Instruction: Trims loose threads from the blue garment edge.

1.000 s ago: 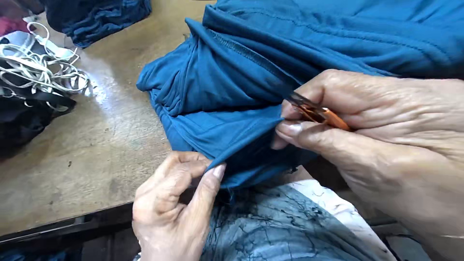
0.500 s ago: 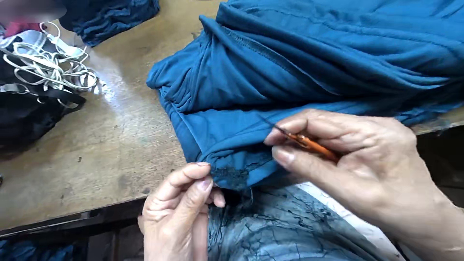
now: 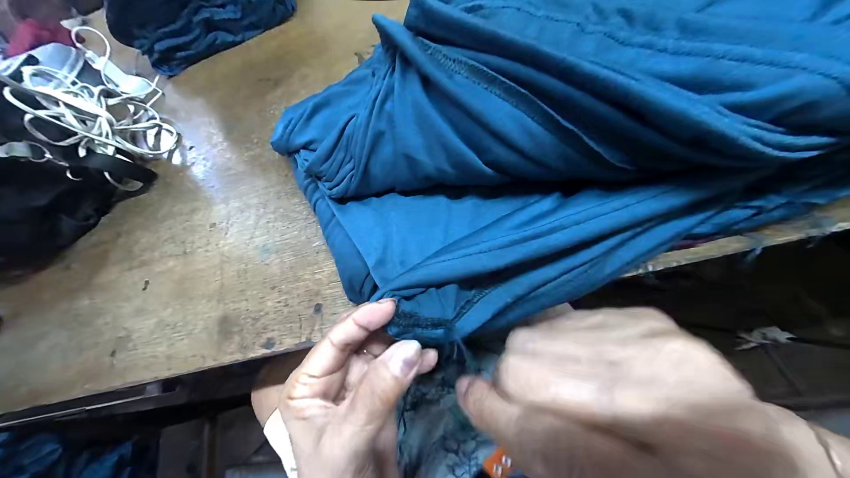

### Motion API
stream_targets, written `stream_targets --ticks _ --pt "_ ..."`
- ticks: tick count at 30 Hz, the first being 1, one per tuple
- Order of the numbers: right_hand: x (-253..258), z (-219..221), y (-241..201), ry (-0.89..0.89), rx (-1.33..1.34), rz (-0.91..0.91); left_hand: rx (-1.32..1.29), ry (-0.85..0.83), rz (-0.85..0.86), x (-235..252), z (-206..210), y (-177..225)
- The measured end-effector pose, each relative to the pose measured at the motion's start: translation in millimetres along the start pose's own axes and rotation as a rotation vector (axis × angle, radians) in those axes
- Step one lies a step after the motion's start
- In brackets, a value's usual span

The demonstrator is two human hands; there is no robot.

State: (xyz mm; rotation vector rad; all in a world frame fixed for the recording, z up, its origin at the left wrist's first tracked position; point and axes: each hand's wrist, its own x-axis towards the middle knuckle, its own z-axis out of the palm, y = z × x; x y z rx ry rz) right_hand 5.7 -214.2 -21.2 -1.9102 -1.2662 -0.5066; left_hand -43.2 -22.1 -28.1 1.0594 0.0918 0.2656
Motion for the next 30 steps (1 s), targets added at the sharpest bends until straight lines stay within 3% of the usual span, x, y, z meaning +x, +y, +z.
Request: stream_targets --ticks 6,14,19,22,30 --pt "-14.9 7.4 -1.0 -0.159 0.184 -0.04 0.117 0.106 -0.009 3.8 2.0 -8.4" --pt "-18.0 3.1 -9.9 -0.205 0.272 -0.01 0.197 0.016 0.062 -0.6 1.6 -14.4" --pt "-22.7 -6.1 1.7 -0.071 -0.125 0.216 0.138 0.035 0.02 -2.0 0.5 -2.9" --pt "-25.6 -11.0 12.6 0.051 -0.329 0.238 0.067 0.029 -0.032 -4.1 0.0 1.0" --pt "-24.8 1.0 12.3 0.118 -0.393 0.148 -0.039 0.074 -0.151 -8.5 5.2 7.2"
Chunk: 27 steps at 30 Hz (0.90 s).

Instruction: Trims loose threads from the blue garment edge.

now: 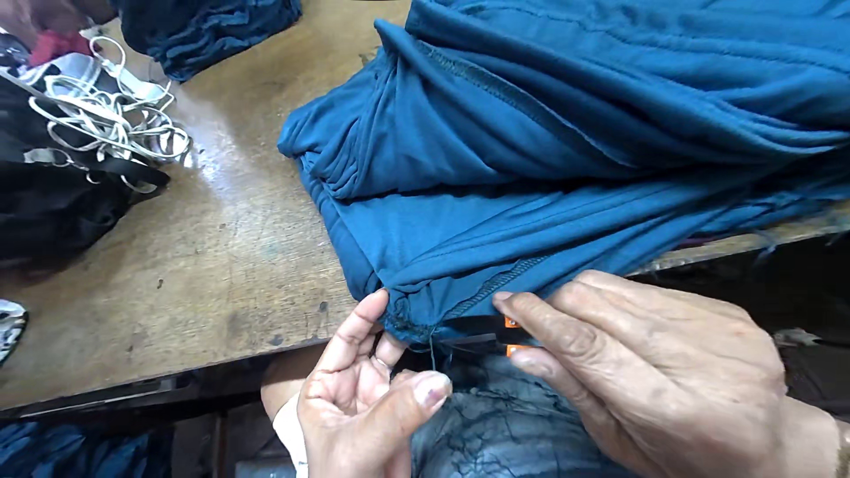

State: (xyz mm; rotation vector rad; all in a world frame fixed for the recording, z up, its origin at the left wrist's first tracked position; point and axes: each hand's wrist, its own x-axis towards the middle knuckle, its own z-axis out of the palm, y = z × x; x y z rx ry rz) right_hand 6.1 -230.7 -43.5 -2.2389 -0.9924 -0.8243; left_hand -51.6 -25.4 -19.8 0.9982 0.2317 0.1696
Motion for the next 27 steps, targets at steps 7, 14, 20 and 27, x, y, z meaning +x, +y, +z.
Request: stream_targets --ticks 7,14,20,27 --pt "6.4 1.8 -3.1 0.009 0.008 -0.011 0.003 0.016 -0.016 -1.2 2.2 1.0" --pt "9.4 4.5 -6.3 0.007 -0.008 -0.02 -0.003 0.004 -0.012 -2.5 2.5 1.7" --pt "9.8 3.5 -4.7 -0.014 -0.01 -0.023 0.022 0.013 -0.006 -3.6 0.7 2.5" --pt "4.3 -0.5 -1.0 0.003 -0.002 -0.013 0.024 -0.005 -0.003 -4.7 4.0 9.4"
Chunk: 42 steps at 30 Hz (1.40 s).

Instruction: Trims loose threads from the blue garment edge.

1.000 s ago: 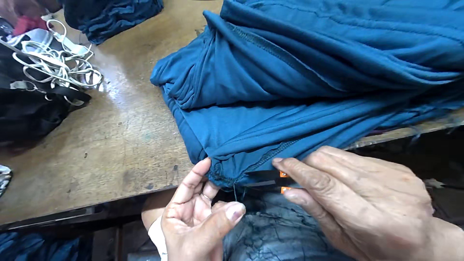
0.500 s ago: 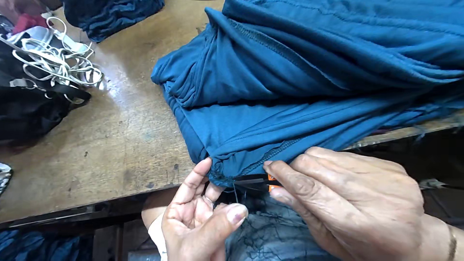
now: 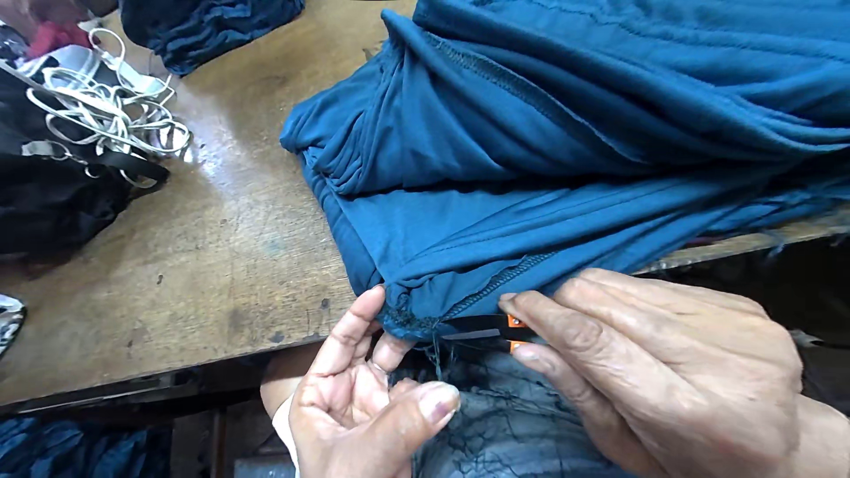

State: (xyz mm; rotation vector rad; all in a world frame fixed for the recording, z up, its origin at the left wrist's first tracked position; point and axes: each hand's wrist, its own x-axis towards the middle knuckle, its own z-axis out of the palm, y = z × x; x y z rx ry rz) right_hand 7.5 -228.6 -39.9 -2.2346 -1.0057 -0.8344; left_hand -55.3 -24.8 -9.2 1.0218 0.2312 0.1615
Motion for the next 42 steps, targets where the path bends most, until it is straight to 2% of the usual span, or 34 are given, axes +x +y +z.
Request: stream_targets --ticks 24,35,42 --pt "9.5 11.0 -7.7 0.036 0.008 -0.002 0.023 -0.019 0.009 -3.0 1.8 -1.5" --pt "-1.0 2.7 2.9 -0.026 0.014 0.051 -0.005 -0.086 0.029 -3.5 -3.3 1.9" --pt "1.7 5.3 1.8 -0.003 0.028 0.039 -0.056 -0.168 0.024 -4.9 -4.6 -1.5"
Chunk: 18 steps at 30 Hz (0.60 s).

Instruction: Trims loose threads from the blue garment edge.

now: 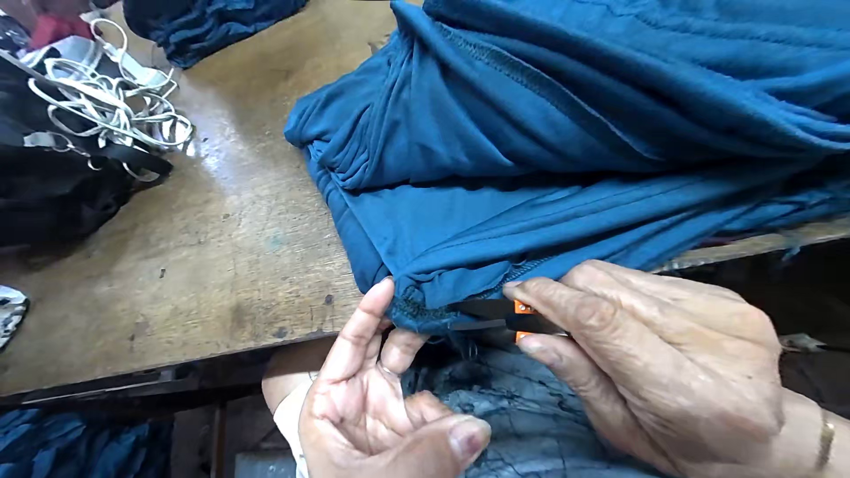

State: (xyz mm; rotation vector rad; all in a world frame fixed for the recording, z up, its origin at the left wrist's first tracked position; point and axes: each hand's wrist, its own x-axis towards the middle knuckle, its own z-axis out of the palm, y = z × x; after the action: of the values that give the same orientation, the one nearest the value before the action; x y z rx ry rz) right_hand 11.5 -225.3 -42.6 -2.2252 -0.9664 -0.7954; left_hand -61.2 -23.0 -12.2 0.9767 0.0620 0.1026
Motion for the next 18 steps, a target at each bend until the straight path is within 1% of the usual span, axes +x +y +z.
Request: stream_targets --ticks 3,7,11,18 --pt "2.6 -1.7 -0.5 -0.005 0.016 -0.02 0.035 0.061 0.015 0.5 -0.3 -2.7" --pt "2.3 -1.1 1.3 -0.004 0.009 -0.012 -0.005 0.153 0.01 4.9 -1.6 -8.6" --pt "1.8 1.3 1.5 -0.013 0.022 -0.026 0.002 0.247 0.039 10.7 4.0 -11.3" --pt "4.8 4.0 0.5 -0.01 0.022 -0.018 0.024 0.286 0.07 17.0 4.1 -16.6"
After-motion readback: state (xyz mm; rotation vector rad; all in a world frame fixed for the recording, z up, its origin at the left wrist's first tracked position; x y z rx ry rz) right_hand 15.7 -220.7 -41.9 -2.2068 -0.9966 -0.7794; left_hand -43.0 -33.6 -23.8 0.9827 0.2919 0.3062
